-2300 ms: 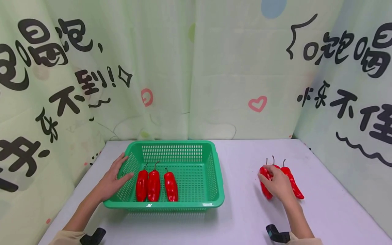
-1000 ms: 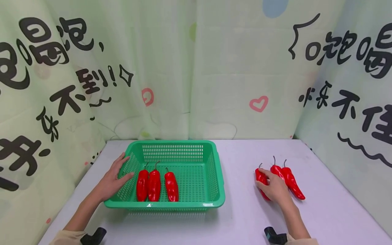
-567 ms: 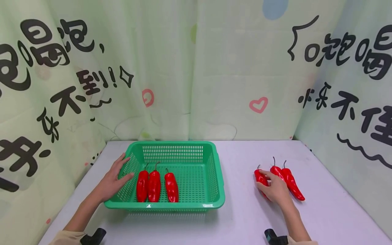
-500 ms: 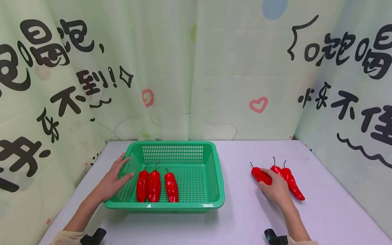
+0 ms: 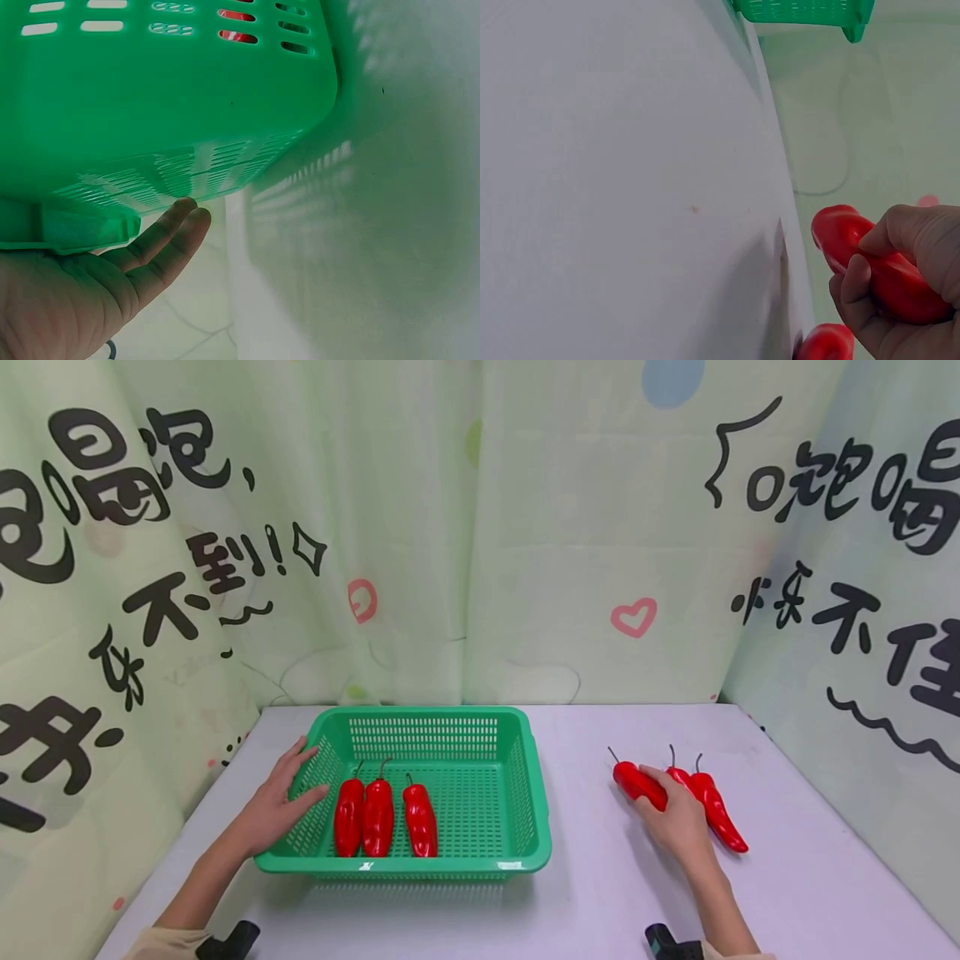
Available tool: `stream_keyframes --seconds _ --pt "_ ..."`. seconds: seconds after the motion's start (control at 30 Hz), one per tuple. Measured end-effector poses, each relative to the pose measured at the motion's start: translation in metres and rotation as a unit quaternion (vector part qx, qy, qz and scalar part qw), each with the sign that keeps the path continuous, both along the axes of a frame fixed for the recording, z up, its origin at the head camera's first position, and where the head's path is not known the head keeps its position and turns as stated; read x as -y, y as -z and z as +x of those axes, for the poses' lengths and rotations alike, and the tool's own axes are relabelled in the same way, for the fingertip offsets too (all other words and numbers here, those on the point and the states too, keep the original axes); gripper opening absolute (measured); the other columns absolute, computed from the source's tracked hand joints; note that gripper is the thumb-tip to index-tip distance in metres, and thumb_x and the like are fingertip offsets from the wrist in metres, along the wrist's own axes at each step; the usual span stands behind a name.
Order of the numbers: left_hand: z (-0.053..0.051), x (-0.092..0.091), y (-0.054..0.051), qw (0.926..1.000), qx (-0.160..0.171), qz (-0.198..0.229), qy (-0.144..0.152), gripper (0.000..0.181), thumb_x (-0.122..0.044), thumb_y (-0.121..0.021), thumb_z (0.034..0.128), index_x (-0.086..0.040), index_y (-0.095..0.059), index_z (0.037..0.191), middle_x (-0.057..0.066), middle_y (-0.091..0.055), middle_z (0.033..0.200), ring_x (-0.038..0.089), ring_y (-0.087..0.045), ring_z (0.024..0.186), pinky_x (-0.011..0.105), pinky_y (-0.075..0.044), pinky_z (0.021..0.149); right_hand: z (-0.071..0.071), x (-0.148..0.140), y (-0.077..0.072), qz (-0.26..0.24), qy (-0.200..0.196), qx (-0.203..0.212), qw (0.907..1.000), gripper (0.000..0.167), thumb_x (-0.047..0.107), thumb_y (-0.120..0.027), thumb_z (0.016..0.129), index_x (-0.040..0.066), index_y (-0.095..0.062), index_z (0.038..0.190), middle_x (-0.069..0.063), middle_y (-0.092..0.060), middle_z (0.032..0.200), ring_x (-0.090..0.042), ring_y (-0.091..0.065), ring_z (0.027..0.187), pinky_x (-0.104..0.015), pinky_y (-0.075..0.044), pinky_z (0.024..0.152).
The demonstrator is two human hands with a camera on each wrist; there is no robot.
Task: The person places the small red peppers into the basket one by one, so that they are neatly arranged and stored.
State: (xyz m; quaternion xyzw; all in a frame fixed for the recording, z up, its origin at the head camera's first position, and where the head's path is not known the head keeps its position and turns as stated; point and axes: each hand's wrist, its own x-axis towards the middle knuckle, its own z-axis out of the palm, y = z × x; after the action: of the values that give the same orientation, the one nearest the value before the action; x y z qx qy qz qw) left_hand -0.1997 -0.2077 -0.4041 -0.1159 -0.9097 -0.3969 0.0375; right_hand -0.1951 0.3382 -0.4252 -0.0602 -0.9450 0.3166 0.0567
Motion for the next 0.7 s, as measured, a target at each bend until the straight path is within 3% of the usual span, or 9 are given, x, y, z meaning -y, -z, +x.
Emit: stream_keyframes --seconds 0.4,0.7 --pt "-0.001 0.001 0.002 1.0 -0.002 0.001 -0.004 0.072 -0.028 -0.06 0.102 0.001 -0.027 0.159 0.022 -0.008 0.17 0.049 -0.019 0.152 0.073 -0.031 0.111 0.003 0.006 -0.009 -0.011 -0.008 -0.047 0.9988 0.069 0.013 -0.068 0.094 0.004 -0.039 0.156 -0.038 -0.042 0.143 -0.057 -0.039 0.124 -0.06 -0.059 0.08" --pt "-0.003 0.0 0.004 1.0 -0.004 0.003 -0.002 0.072 -0.026 -0.059 0.1017 0.002 -0.026 0.159 0.022 -0.008 0.169 0.05 -0.02 0.151 0.074 -0.03 0.11 0.007 0.014 -0.019 -0.025 0.003 -0.045 0.9987 0.069 0.015 -0.067 0.096 0.006 -0.036 0.157 -0.037 -0.042 0.144 -0.057 -0.04 0.124 -0.058 -0.06 0.078"
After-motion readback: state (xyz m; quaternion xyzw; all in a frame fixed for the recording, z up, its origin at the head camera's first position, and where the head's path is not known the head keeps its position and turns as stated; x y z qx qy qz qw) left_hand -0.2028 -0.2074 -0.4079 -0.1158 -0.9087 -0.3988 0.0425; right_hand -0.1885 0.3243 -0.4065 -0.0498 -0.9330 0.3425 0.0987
